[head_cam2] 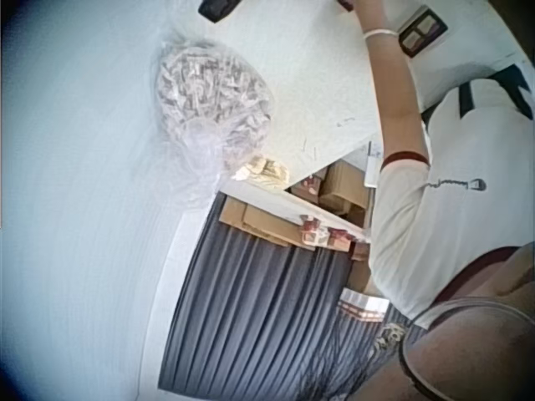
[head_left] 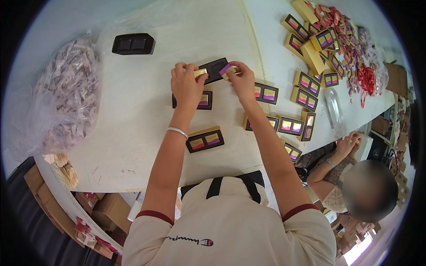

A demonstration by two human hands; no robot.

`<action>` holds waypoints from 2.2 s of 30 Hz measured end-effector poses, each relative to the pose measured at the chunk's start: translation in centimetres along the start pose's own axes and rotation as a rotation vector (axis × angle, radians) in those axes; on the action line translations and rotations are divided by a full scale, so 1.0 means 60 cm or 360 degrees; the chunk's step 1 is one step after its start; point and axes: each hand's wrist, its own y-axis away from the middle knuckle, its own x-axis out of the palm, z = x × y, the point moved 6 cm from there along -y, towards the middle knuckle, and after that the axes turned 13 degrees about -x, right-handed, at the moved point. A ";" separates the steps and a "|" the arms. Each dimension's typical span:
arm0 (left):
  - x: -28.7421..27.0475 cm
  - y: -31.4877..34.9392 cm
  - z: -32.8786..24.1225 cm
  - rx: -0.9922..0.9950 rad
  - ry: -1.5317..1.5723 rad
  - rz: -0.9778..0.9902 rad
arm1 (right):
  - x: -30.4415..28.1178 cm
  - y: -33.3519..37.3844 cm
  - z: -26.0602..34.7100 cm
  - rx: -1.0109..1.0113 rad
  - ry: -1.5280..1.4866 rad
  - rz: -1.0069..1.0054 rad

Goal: The person assembles small cosmetic compacts by placing two colored inserts into black trays, closing them with gold lids, and then wrapping each finished unit in clear plastic film. The person works at a white table with a coworker visible in the background.

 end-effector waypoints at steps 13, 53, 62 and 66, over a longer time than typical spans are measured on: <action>0.005 0.012 0.004 0.0259 0.0150 0.0150 | 0.027 -0.012 0.090 -0.1016 0.0827 0.0616; 0.096 -0.083 0.055 -0.0398 0.0712 0.1086 | 0.039 -0.040 -0.014 -0.0008 0.0207 0.0662; 0.087 -0.077 0.076 -0.0294 0.1172 0.1128 | 0.018 -0.026 0.001 -0.0310 0.0491 0.0413; 0.042 -0.057 0.088 -0.0184 0.0994 0.0766 | -0.033 0.028 0.073 -0.0668 0.0632 0.0026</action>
